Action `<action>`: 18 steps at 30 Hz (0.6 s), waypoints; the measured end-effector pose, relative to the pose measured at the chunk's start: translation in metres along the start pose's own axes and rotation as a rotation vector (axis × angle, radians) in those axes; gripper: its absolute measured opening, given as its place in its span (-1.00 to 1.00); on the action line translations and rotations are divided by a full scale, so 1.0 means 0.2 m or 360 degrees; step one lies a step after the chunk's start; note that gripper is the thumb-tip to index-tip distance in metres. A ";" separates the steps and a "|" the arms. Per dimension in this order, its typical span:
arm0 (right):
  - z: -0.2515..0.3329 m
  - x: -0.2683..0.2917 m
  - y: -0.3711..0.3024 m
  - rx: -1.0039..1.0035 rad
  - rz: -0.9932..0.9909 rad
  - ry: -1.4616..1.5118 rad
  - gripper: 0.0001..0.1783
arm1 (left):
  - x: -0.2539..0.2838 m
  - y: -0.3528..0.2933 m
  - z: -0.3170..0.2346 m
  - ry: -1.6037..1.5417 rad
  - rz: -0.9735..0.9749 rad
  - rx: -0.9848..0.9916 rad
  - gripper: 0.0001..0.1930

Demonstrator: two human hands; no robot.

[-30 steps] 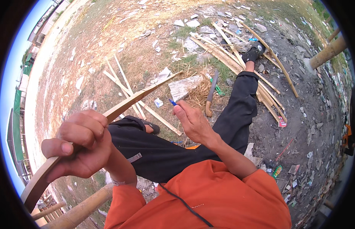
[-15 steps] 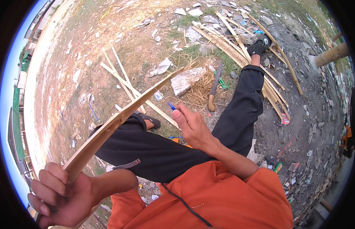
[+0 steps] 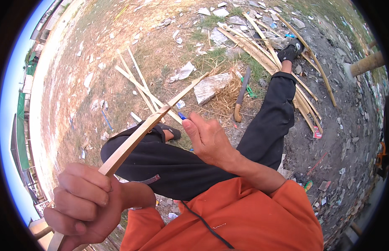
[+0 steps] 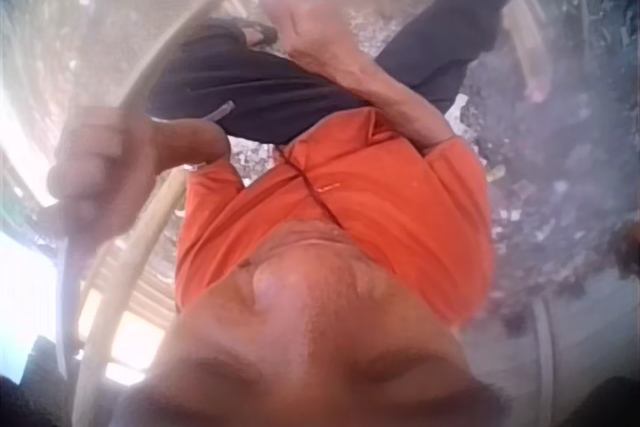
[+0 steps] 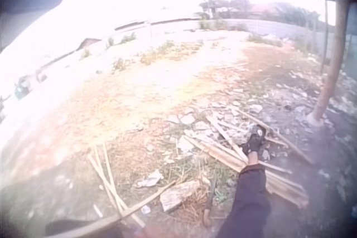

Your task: The person sits on the ground and uses a knife to shave a long piece of bamboo held in their left hand. They repeatedly scrape the surface of the bamboo to remove the outer layer, rotating the piece to work on different sides.

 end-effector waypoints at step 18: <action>-0.03 -0.05 0.02 0.0040 -0.0128 -0.0369 -0.64 | 0.03 -0.01 0.01 0.0073 -0.0125 -0.0030 -0.53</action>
Point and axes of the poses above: each hand's wrist, its own y-axis towards the middle knuckle, its own x-axis out of the back of the hand, z = x × y, the point moved 1 cm from there along y, towards the middle knuckle, and after that the axes turned 1 degree about z, right-handed, at the moved point
